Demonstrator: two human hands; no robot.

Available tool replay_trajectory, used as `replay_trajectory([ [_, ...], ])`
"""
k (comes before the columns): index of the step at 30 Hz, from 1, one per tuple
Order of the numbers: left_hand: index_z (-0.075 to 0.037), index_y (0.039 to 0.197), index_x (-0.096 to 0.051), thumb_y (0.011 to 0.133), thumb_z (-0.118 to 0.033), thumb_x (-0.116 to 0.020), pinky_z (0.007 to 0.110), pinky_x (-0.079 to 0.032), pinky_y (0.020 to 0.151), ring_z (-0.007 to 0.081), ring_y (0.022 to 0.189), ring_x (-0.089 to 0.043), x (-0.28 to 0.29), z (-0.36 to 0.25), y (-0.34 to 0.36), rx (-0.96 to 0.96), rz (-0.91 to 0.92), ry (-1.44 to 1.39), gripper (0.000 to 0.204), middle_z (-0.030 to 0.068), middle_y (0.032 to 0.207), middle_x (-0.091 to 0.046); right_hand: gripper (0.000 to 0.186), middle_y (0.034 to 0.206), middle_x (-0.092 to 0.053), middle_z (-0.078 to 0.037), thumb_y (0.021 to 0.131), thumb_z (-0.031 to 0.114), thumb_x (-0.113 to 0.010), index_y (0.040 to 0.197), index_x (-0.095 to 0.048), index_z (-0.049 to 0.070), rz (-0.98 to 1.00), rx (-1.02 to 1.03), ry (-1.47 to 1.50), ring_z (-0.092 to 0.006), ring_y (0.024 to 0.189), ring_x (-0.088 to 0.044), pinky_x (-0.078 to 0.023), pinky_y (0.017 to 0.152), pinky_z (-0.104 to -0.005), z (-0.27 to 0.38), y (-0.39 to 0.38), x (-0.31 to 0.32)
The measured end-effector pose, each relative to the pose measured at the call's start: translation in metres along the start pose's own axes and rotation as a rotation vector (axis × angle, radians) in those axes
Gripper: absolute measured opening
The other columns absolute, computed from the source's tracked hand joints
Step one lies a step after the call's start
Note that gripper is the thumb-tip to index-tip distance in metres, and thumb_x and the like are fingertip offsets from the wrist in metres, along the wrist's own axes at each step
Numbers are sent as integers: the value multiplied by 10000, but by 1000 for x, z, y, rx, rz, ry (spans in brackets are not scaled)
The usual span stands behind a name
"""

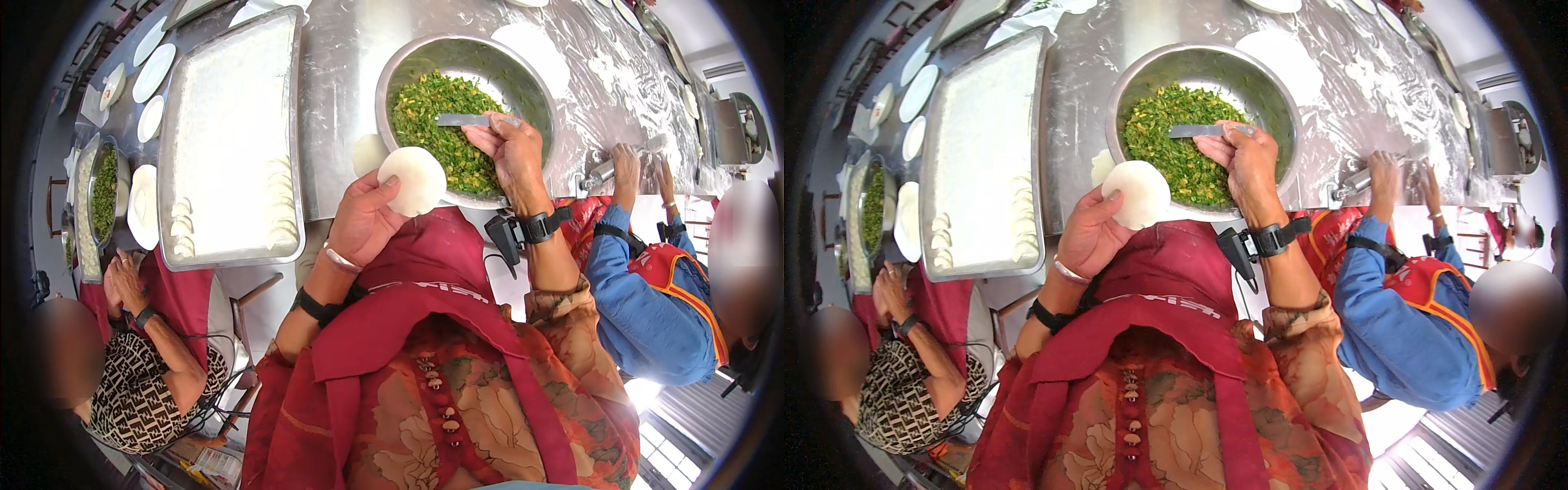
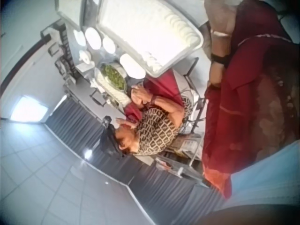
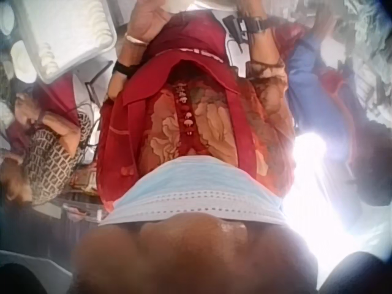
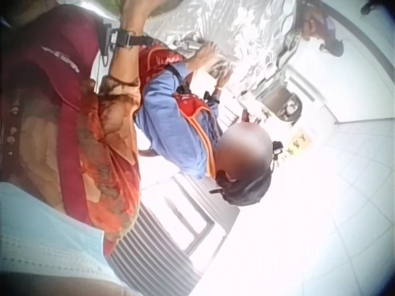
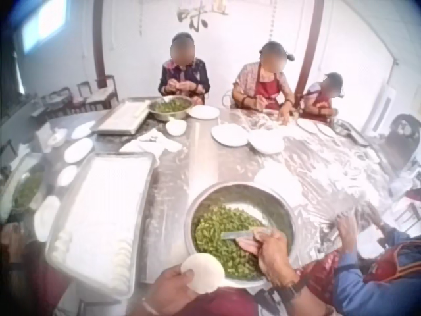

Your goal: The person fills dough wrappers with a vegetable mixture using a small spatula and folds them into dumplings, placing the finished dumplings onto a tray.

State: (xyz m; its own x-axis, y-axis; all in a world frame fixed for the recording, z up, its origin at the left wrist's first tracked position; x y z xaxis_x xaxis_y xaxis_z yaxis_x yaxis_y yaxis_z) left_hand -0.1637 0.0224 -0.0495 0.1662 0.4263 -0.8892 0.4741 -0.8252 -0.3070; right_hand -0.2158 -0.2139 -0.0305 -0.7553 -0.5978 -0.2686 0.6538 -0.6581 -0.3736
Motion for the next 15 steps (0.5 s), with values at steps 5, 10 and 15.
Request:
replay_trajectory([
  [5, 36, 1341, -495, 993, -102, -540, 449, -467, 1054, 285, 1214, -581, -9, -19, -4, -117, -32, 64, 377, 141, 1303, -594, 243, 986, -645, -307, 992, 3, -420, 1134, -504, -175, 17, -11, 81, -355, 862, -720, -636, 792, -356, -1, 1, 3],
  [10, 17, 1383, -440, 1018, -227, -511, 453, -434, 1074, 291, 1262, -534, -18, -39, 5, -161, -40, 115, 445, 163, 1367, -545, 241, 987, -644, -300, 984, -4, -436, 1138, -502, -178, 9, 25, 118, -367, 872, -718, -637, 799, -366, 12, -5, 6],
  [15, 41, 1368, -438, 1041, -234, -442, 444, -433, 1071, 289, 1241, -543, -39, -40, 29, -134, 14, 55, 427, 168, 1332, -552, 236, 979, -649, -270, 982, 8, -457, 1130, -524, -163, 36, 116, 108, -365, 872, -720, -637, 802, -372, 41, -24, -4],
])
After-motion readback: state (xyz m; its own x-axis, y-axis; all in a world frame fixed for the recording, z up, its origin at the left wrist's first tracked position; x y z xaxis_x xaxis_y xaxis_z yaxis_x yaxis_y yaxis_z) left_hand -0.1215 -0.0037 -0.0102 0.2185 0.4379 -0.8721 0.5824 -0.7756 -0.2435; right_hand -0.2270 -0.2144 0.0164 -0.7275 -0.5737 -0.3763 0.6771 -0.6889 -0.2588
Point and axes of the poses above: each hand's wrist, its own y-axis towards the middle knuckle, its own x-axis out of the back of the hand, z = x × y, the point moved 4 cm from there along y, towards the middle knuckle
